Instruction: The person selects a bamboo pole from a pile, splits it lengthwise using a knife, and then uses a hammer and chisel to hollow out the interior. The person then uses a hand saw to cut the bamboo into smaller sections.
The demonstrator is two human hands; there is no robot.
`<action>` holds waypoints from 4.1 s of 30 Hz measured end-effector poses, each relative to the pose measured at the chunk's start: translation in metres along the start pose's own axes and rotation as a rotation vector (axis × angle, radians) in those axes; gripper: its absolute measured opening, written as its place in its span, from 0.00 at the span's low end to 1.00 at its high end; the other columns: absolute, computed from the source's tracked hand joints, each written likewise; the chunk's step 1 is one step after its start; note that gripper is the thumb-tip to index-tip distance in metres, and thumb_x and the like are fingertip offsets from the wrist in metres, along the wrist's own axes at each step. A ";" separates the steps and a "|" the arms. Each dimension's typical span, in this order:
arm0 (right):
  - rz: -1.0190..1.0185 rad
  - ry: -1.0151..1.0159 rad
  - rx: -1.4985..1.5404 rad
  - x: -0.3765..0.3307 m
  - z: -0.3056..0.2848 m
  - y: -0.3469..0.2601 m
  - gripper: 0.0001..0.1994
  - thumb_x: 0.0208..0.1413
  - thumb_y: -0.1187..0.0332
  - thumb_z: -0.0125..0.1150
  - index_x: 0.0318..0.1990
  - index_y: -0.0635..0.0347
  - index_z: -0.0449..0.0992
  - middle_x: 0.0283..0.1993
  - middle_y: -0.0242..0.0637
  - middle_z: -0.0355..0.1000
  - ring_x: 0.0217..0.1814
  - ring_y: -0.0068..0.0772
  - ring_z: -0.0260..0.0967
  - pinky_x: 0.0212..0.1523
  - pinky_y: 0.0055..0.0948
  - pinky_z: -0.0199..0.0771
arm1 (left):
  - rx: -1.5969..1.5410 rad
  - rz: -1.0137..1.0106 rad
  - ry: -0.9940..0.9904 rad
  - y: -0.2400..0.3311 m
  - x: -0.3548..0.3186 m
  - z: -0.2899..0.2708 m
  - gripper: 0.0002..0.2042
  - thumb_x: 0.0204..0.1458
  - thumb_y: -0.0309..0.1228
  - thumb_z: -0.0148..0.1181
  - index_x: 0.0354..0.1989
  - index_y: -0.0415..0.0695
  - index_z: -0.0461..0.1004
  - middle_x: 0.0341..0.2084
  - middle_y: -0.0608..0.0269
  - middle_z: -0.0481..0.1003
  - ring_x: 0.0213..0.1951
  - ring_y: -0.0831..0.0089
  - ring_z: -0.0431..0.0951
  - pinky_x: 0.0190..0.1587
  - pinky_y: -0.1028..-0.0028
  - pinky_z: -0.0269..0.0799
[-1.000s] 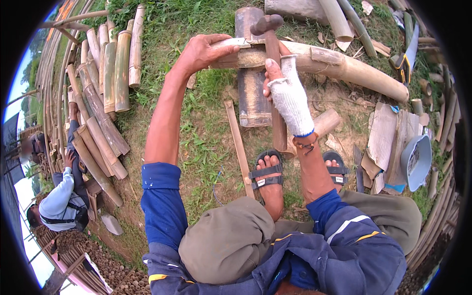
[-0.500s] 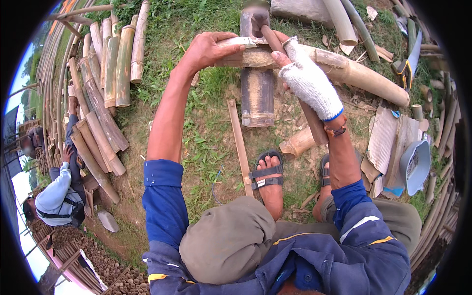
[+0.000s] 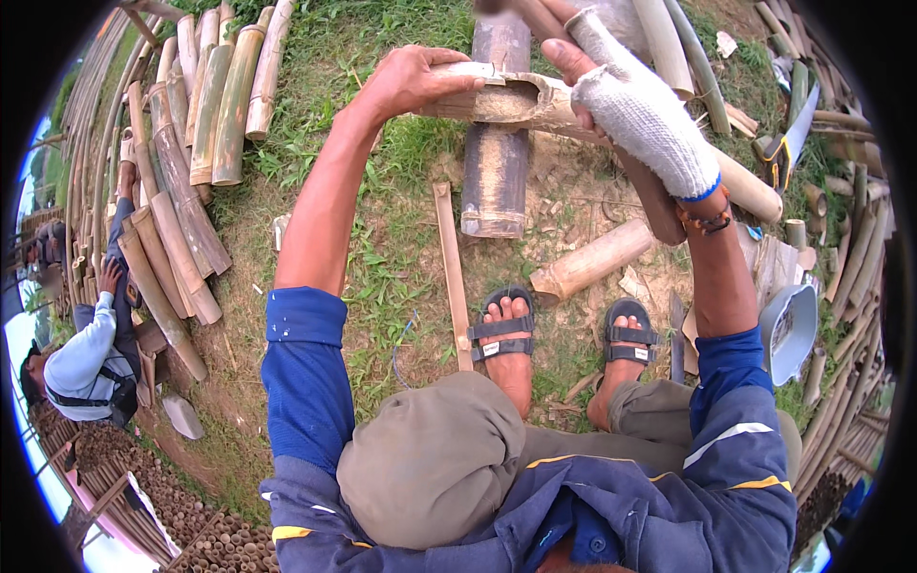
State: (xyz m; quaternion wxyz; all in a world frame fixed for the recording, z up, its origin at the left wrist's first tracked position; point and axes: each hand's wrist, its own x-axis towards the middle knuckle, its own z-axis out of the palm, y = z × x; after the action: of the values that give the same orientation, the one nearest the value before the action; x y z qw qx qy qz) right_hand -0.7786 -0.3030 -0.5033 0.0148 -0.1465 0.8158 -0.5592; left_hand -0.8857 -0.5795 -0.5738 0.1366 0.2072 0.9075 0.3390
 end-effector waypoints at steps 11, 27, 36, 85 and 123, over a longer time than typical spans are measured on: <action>0.291 -0.156 -0.045 0.021 -0.041 0.012 0.29 0.75 0.45 0.53 0.70 0.58 0.68 0.25 0.21 0.62 0.20 0.11 0.62 0.21 0.16 0.66 | 0.104 0.070 0.059 -0.012 0.000 0.008 0.35 0.52 0.56 0.76 0.60 0.42 0.83 0.48 0.51 0.86 0.49 0.66 0.88 0.54 0.66 0.84; 0.344 -0.056 0.751 0.052 -0.067 0.058 0.16 0.72 0.60 0.64 0.45 0.67 0.70 0.31 0.31 0.67 0.25 0.15 0.65 0.19 0.12 0.66 | 0.125 0.093 0.056 -0.009 0.005 0.010 0.36 0.51 0.59 0.76 0.60 0.44 0.83 0.48 0.50 0.86 0.49 0.61 0.88 0.55 0.64 0.84; 0.466 -0.106 0.860 0.037 -0.071 0.070 0.19 0.72 0.58 0.63 0.50 0.69 0.70 0.36 0.35 0.69 0.27 0.17 0.67 0.23 0.15 0.71 | 0.121 0.131 0.050 -0.001 0.005 0.009 0.35 0.52 0.57 0.76 0.61 0.43 0.82 0.48 0.49 0.86 0.47 0.64 0.88 0.50 0.63 0.86; 0.305 -0.226 -0.650 -0.325 -0.038 0.131 0.34 0.61 0.68 0.65 0.75 0.54 0.65 0.52 0.53 0.70 0.50 0.60 0.75 0.48 0.50 0.78 | 0.011 0.124 0.676 0.032 -0.053 0.109 0.27 0.56 0.39 0.78 0.58 0.34 0.80 0.44 0.52 0.86 0.43 0.64 0.87 0.48 0.68 0.82; 0.485 0.105 0.335 -0.264 -0.016 0.051 0.21 0.78 0.53 0.51 0.67 0.56 0.73 0.36 0.27 0.70 0.35 0.18 0.66 0.37 0.24 0.70 | -0.510 0.116 -0.243 0.202 -0.146 0.202 0.28 0.73 0.52 0.54 0.64 0.38 0.74 0.29 0.72 0.70 0.29 0.80 0.68 0.33 0.75 0.66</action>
State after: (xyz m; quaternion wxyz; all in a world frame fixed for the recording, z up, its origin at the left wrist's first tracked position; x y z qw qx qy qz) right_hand -0.5401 -0.2043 -0.5807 0.1299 0.0863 0.7232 -0.6728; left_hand -0.6216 -0.3970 -0.5705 0.2724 0.2567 0.7565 0.5362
